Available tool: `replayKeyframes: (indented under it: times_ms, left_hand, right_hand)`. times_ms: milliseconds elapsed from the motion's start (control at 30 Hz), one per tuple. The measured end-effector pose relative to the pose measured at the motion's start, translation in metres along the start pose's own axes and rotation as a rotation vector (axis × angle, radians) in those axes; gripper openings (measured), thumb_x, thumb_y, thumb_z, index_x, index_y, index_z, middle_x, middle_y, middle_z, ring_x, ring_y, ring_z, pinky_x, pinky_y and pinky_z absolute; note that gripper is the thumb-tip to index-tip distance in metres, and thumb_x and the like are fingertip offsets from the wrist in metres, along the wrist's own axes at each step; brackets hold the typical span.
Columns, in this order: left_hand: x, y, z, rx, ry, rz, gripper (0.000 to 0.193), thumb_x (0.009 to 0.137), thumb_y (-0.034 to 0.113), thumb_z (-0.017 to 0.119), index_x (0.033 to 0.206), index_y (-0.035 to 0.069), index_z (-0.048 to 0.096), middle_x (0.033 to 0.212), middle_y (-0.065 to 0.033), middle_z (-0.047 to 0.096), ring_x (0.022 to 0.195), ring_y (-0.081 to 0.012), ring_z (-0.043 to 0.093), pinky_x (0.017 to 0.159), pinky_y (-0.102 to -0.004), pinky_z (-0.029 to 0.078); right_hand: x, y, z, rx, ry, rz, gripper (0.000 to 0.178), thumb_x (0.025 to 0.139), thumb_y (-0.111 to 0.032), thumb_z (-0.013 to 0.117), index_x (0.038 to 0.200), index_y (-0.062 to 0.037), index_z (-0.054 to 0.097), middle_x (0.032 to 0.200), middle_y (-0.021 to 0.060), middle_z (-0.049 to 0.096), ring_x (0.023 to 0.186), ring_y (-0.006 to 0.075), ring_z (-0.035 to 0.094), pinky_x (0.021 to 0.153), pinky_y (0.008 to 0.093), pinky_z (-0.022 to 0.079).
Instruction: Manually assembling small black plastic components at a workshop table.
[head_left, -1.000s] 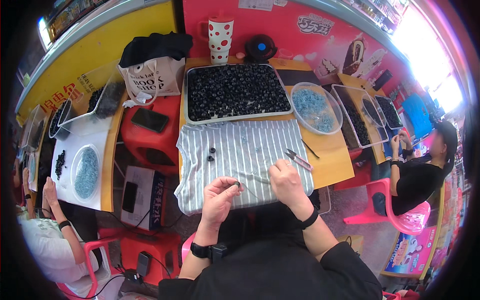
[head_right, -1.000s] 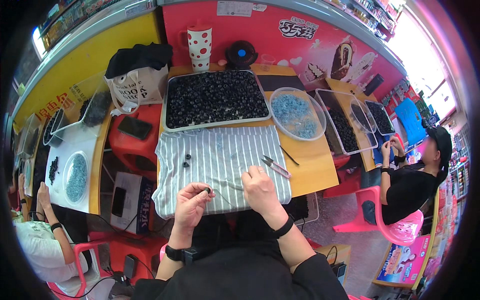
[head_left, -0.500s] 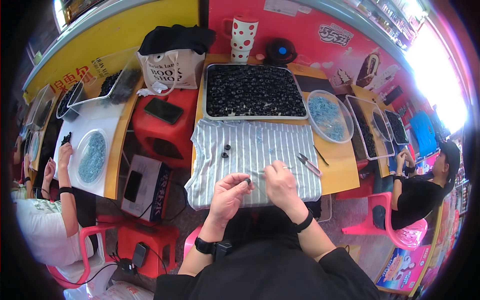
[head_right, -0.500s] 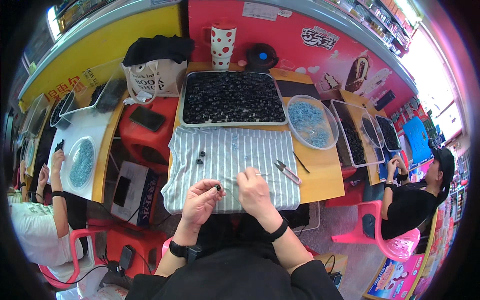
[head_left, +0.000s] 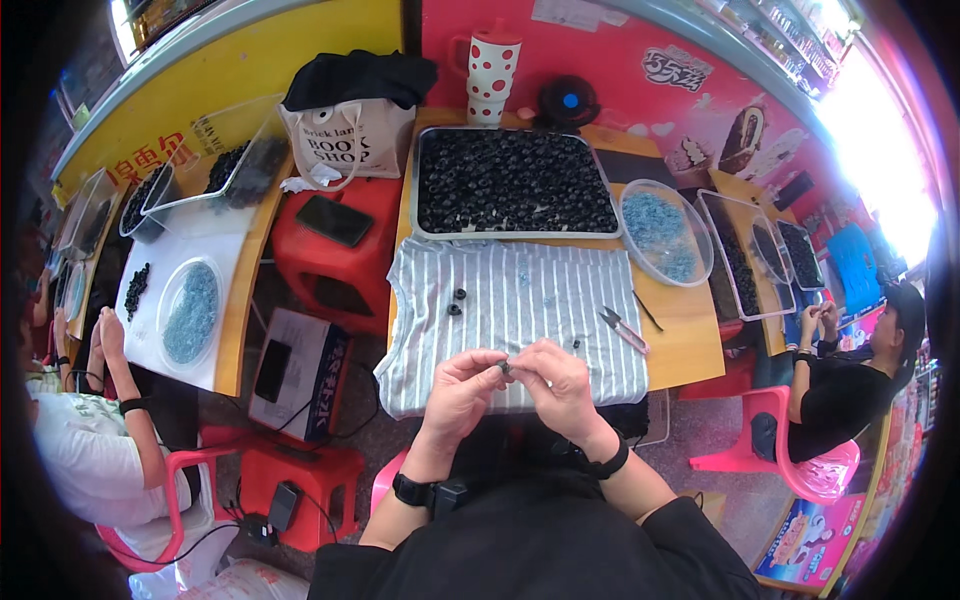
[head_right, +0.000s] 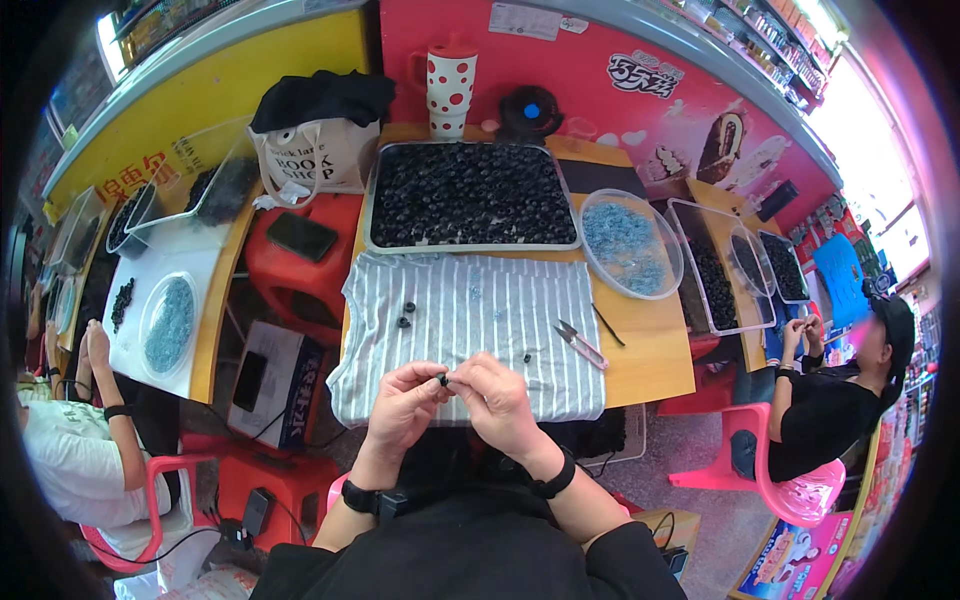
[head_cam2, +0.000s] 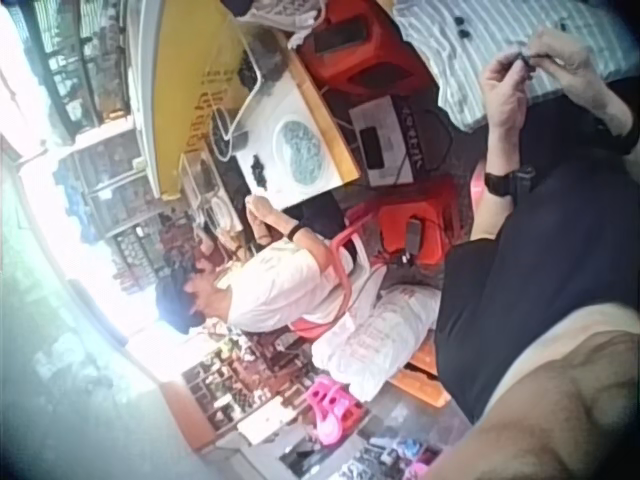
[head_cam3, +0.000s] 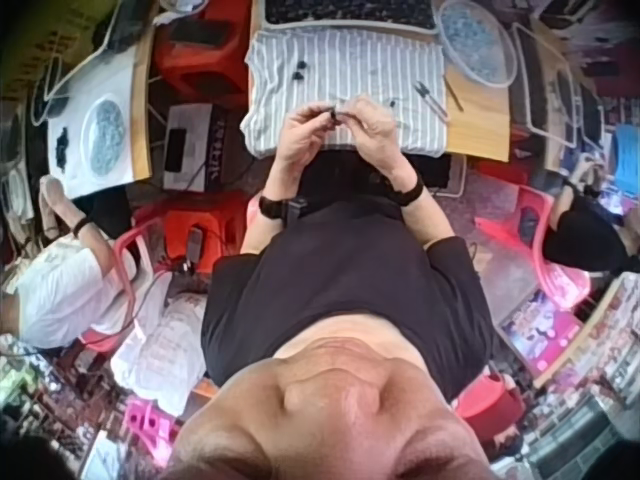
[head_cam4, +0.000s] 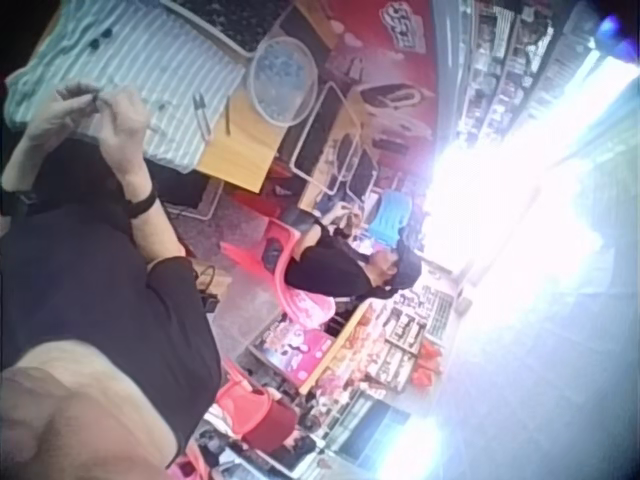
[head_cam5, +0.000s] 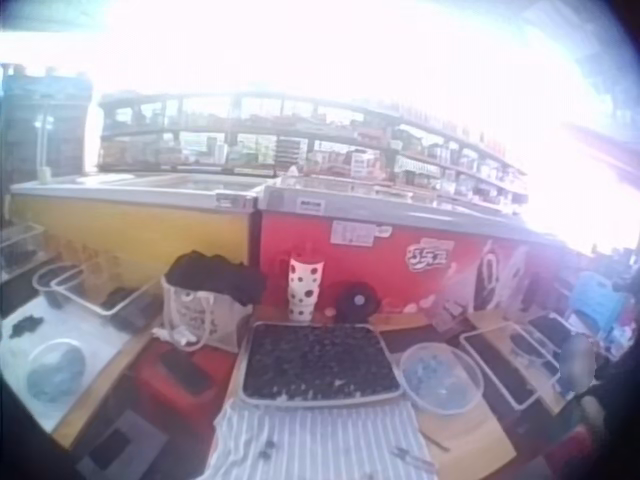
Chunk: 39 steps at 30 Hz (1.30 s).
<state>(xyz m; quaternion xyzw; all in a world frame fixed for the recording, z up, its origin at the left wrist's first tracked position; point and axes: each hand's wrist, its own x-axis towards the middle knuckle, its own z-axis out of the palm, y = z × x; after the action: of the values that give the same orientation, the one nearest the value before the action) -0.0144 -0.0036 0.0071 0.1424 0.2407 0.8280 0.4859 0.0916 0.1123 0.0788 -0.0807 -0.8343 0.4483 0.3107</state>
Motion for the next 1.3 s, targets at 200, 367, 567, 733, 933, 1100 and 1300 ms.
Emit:
replayKeyframes:
  times_ms: [200,367,567,733,933,1100,1300]
  left_hand:
    - [-0.003,0.0,-0.004,0.089,0.038,0.011,0.019,0.089,-0.003,0.061,0.108,-0.003,0.065,0.101,-0.0121,0.068,0.09,-0.0192,0.066,0.079,-0.0297,0.052]
    - [-0.004,0.004,-0.001,0.056,-0.015,0.007,0.018,0.088,-0.002,0.062,0.106,-0.003,0.066,0.103,-0.0106,0.066,0.09,-0.0192,0.065,0.079,-0.0292,0.052]
    - [-0.002,0.013,-0.002,-0.002,-0.143,-0.107,0.019,0.087,0.001,0.064,0.106,-0.003,0.067,0.097,-0.0121,0.066,0.087,-0.019,0.063,0.078,-0.0284,0.051]
    - [-0.006,0.008,-0.003,-0.006,-0.057,-0.111,0.021,0.088,0.004,0.065,0.107,-0.004,0.065,0.094,-0.0128,0.065,0.086,-0.0201,0.061,0.076,-0.0284,0.048]
    - [-0.003,0.008,0.001,-0.014,0.008,-0.098,0.021,0.089,0.004,0.063,0.109,-0.004,0.064,0.094,-0.0129,0.065,0.087,-0.0214,0.061,0.076,-0.028,0.048]
    - [-0.004,0.01,-0.001,-0.01,0.012,-0.097,0.021,0.09,0.004,0.063,0.109,-0.004,0.063,0.098,-0.0135,0.066,0.09,-0.0218,0.063,0.078,-0.029,0.049]
    - [-0.002,0.007,0.003,-0.021,-0.001,-0.097,0.021,0.091,0.003,0.062,0.111,-0.003,0.064,0.098,-0.0118,0.068,0.088,-0.0191,0.065,0.079,-0.0288,0.051]
  right_hand:
    - [-0.002,-0.004,0.008,-0.266,0.01,-0.159,0.024,0.065,0.011,0.062,0.086,-0.0009,0.064,0.079,0.0117,0.058,0.074,0.0298,0.06,0.063,0.0377,0.049]
    - [-0.001,-0.003,0.004,-0.115,-0.022,-0.051,0.012,0.074,0.009,0.064,0.083,0.0005,0.063,0.077,0.0096,0.059,0.069,0.0239,0.06,0.06,0.0319,0.048]
    - [-0.003,0.018,-0.003,0.609,-0.169,0.464,0.005,0.084,0.003,0.066,0.086,0.0019,0.062,0.075,0.0017,0.06,0.068,0.0065,0.055,0.06,0.024,0.044]
    - [0.0,0.027,-0.035,0.01,0.039,0.178,0.005,0.082,0.002,0.065,0.085,0.0018,0.062,0.076,0.0085,0.062,0.069,0.0192,0.061,0.061,0.0305,0.046]
    - [-0.016,0.062,-0.067,-0.334,0.071,0.294,0.004,0.079,-0.005,0.066,0.081,-0.0015,0.066,0.077,0.0144,0.061,0.074,0.0334,0.06,0.065,0.0394,0.046]
    - [-0.013,0.049,-0.055,-0.689,-0.094,0.043,0.006,0.077,-0.005,0.069,0.08,-0.0015,0.065,0.074,0.0135,0.055,0.075,0.0332,0.058,0.065,0.0411,0.045]
    - [-0.017,0.021,-0.043,0.04,-0.015,0.391,0.006,0.078,0.005,0.068,0.081,0.0005,0.064,0.077,0.0078,0.06,0.067,0.015,0.059,0.06,0.0266,0.047]
